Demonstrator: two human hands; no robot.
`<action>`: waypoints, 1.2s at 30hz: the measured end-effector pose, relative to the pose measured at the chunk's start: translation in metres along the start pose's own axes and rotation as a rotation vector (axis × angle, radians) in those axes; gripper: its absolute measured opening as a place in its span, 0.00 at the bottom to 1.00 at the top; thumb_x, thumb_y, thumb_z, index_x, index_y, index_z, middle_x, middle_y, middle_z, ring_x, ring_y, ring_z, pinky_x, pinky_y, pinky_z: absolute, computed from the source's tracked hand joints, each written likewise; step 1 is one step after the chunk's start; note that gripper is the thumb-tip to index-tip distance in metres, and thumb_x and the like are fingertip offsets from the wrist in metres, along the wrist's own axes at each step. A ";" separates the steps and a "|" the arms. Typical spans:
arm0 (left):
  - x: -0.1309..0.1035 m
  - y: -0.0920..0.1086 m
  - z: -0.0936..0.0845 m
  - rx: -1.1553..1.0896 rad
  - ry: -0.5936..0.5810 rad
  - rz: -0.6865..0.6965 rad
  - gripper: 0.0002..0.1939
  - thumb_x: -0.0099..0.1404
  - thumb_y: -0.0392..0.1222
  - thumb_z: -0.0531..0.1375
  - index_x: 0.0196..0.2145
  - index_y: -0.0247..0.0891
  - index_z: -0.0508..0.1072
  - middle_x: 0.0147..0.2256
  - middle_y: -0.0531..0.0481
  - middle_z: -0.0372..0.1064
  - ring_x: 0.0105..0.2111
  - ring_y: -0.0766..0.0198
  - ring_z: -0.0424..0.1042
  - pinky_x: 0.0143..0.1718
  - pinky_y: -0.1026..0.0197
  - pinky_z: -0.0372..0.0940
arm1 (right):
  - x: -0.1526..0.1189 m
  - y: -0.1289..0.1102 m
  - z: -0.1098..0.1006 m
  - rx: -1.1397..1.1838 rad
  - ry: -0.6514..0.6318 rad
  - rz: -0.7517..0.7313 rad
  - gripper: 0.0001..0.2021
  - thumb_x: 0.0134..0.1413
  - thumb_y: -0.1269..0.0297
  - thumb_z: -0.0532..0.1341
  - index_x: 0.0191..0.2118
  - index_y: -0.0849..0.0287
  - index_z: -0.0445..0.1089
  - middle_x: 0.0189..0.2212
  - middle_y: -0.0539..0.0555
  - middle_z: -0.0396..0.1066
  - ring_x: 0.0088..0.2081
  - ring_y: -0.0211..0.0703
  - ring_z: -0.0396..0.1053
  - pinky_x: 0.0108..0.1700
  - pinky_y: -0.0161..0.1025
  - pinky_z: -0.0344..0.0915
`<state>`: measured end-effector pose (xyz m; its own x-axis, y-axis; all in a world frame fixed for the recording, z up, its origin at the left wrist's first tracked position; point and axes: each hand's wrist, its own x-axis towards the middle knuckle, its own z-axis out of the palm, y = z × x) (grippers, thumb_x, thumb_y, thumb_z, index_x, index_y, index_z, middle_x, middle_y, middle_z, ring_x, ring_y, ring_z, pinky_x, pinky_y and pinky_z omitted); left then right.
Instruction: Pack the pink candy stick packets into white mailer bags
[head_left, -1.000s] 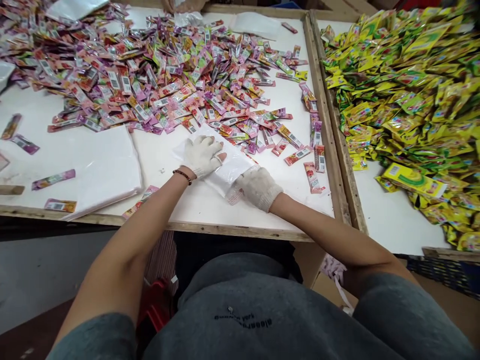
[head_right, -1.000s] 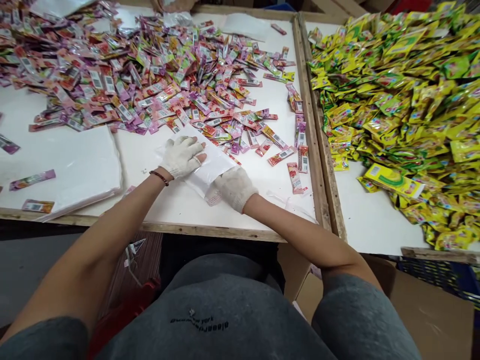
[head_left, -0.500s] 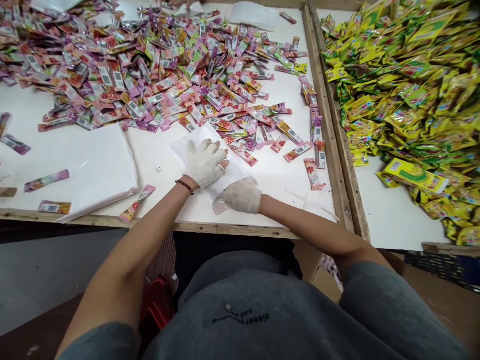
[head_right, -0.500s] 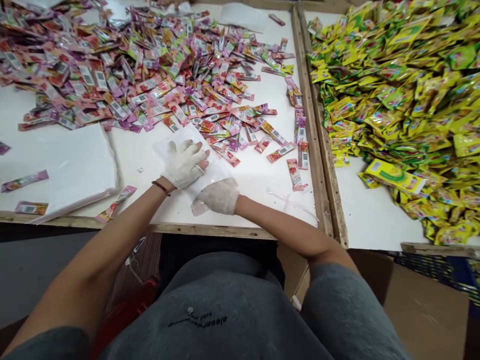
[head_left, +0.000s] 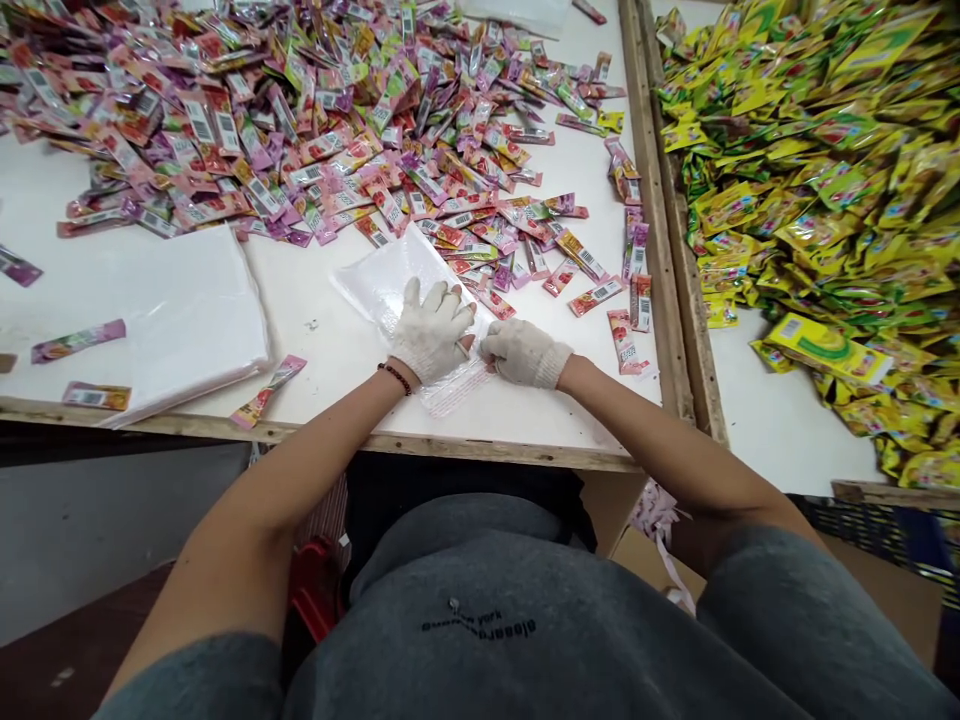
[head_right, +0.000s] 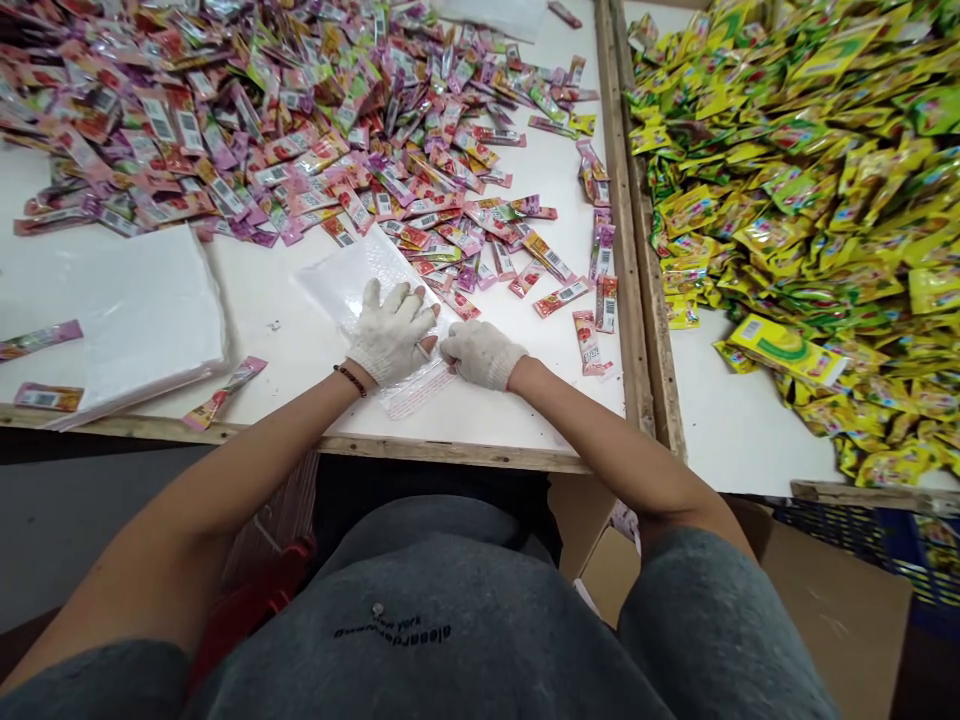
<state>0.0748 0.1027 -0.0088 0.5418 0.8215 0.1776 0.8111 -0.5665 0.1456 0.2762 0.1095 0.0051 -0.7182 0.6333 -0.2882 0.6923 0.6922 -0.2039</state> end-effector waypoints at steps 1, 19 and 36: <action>0.000 0.000 0.000 -0.009 -0.002 -0.003 0.23 0.66 0.44 0.58 0.58 0.45 0.76 0.61 0.40 0.71 0.66 0.38 0.60 0.68 0.21 0.44 | 0.005 -0.001 -0.002 -0.019 -0.025 -0.004 0.12 0.62 0.70 0.59 0.45 0.62 0.80 0.48 0.64 0.76 0.46 0.53 0.72 0.43 0.45 0.60; -0.005 -0.022 -0.013 0.101 -0.093 0.070 0.28 0.70 0.57 0.59 0.56 0.30 0.70 0.60 0.29 0.66 0.58 0.40 0.63 0.60 0.36 0.55 | -0.054 -0.020 -0.022 -0.096 -0.046 -0.014 0.19 0.64 0.70 0.59 0.59 0.65 0.73 0.59 0.68 0.73 0.57 0.58 0.73 0.56 0.50 0.67; -0.077 -0.039 -0.044 -0.486 -0.153 -0.776 0.15 0.69 0.45 0.58 0.24 0.41 0.66 0.22 0.52 0.62 0.29 0.60 0.65 0.34 0.58 0.56 | 0.050 0.008 -0.006 0.443 0.147 0.339 0.11 0.67 0.62 0.55 0.41 0.58 0.74 0.38 0.57 0.78 0.41 0.48 0.72 0.44 0.40 0.65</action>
<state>-0.0083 0.0582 0.0143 -0.0630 0.9621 -0.2651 0.7961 0.2087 0.5680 0.2456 0.1487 -0.0057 -0.4312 0.8581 -0.2788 0.8262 0.2514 -0.5042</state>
